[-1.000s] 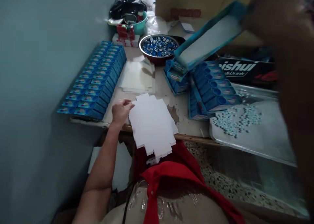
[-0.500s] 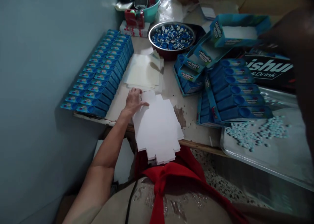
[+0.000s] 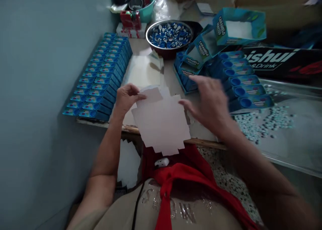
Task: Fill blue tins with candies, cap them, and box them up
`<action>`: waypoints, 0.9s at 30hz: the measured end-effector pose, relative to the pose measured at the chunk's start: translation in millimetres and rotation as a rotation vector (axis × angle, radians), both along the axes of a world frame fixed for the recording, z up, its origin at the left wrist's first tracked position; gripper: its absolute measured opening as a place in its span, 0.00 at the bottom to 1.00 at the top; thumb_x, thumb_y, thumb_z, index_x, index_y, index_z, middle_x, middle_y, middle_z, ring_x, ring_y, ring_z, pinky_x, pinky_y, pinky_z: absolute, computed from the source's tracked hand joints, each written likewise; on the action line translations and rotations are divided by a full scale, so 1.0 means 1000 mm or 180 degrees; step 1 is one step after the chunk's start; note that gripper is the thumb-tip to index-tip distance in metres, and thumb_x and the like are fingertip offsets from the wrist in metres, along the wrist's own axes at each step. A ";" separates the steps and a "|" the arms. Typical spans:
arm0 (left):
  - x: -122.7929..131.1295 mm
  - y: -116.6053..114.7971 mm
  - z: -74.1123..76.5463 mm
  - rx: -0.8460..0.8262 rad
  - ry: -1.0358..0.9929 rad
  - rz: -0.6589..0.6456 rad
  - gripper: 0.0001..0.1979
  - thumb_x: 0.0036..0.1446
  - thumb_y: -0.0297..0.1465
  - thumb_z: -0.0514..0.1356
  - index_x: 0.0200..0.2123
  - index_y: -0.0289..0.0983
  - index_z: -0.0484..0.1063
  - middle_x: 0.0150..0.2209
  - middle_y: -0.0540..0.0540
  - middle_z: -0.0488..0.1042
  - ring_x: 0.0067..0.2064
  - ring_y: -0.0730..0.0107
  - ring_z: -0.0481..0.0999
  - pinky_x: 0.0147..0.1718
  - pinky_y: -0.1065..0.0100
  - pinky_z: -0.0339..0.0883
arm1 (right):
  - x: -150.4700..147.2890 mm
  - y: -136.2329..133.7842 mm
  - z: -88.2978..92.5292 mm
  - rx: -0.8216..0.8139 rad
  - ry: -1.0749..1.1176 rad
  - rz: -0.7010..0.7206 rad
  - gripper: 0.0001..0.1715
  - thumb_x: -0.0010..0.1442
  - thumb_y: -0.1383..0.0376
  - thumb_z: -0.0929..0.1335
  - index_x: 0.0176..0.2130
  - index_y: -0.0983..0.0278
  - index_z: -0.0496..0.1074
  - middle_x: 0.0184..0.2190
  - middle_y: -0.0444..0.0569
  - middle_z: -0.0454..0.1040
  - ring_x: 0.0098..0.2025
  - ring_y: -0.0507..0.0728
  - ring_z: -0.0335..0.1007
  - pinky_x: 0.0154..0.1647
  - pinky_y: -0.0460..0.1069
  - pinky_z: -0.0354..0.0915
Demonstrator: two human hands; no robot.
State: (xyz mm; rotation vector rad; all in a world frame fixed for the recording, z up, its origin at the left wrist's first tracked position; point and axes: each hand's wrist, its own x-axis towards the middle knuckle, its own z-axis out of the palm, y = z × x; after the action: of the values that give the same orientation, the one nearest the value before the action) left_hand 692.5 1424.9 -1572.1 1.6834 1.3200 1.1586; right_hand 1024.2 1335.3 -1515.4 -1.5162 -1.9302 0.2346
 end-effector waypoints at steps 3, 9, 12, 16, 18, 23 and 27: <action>-0.002 -0.007 0.011 0.0233 -0.0130 -0.0031 0.21 0.40 0.34 0.85 0.26 0.42 0.76 0.30 0.52 0.80 0.36 0.66 0.81 0.48 0.60 0.81 | -0.025 0.018 -0.038 -0.1146 0.1578 0.0139 0.43 0.54 0.44 0.82 0.61 0.61 0.78 0.54 0.59 0.83 0.55 0.72 0.81 0.56 0.67 0.78; 0.016 -0.005 -0.008 0.0138 0.0405 0.0379 0.10 0.52 0.31 0.80 0.31 0.41 0.82 0.33 0.50 0.84 0.36 0.64 0.82 0.46 0.60 0.79 | -0.051 0.053 -0.097 -0.1988 0.3066 0.0148 0.34 0.43 0.54 0.81 0.50 0.60 0.83 0.37 0.47 0.82 0.38 0.61 0.79 0.39 0.55 0.75; 0.029 0.013 -0.017 0.0298 0.1048 0.0550 0.06 0.60 0.29 0.75 0.33 0.41 0.83 0.35 0.51 0.86 0.41 0.62 0.85 0.61 0.53 0.75 | -0.052 0.068 -0.111 -0.1573 0.2630 -0.0030 0.33 0.45 0.58 0.80 0.52 0.59 0.84 0.42 0.49 0.84 0.44 0.61 0.79 0.47 0.56 0.76; 0.036 0.028 -0.024 0.0624 0.1466 0.0487 0.03 0.67 0.32 0.72 0.38 0.43 0.86 0.43 0.48 0.88 0.51 0.57 0.86 0.62 0.56 0.74 | -0.052 0.083 -0.120 -0.1206 0.1967 -0.0212 0.25 0.50 0.62 0.79 0.49 0.58 0.86 0.48 0.51 0.84 0.48 0.62 0.78 0.53 0.58 0.75; 0.037 0.024 -0.029 0.0562 0.1683 0.0391 0.05 0.69 0.35 0.71 0.46 0.43 0.87 0.48 0.44 0.88 0.52 0.55 0.86 0.57 0.58 0.76 | -0.052 0.086 -0.123 -0.1177 0.1612 -0.0296 0.20 0.51 0.63 0.79 0.46 0.58 0.87 0.43 0.50 0.83 0.44 0.62 0.77 0.51 0.57 0.74; 0.044 0.001 -0.045 0.0228 0.2147 0.0374 0.24 0.71 0.32 0.70 0.68 0.39 0.80 0.61 0.35 0.84 0.59 0.48 0.85 0.57 0.58 0.77 | -0.053 0.086 -0.129 -0.1353 0.1425 -0.0443 0.12 0.53 0.64 0.80 0.39 0.60 0.85 0.36 0.48 0.81 0.40 0.60 0.76 0.44 0.54 0.71; 0.048 -0.005 -0.051 0.0260 0.2213 0.0510 0.24 0.70 0.34 0.71 0.67 0.40 0.81 0.68 0.36 0.80 0.65 0.45 0.82 0.59 0.56 0.77 | -0.054 0.088 -0.130 -0.1554 0.1885 -0.0467 0.16 0.52 0.65 0.80 0.43 0.63 0.86 0.36 0.48 0.82 0.38 0.58 0.76 0.41 0.52 0.68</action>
State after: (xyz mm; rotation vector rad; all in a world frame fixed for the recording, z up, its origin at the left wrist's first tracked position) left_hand 740.1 1419.7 -1623.3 2.1799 1.8648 0.7278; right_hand 970.4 1423.6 -1645.6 -1.6335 -1.3338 1.0238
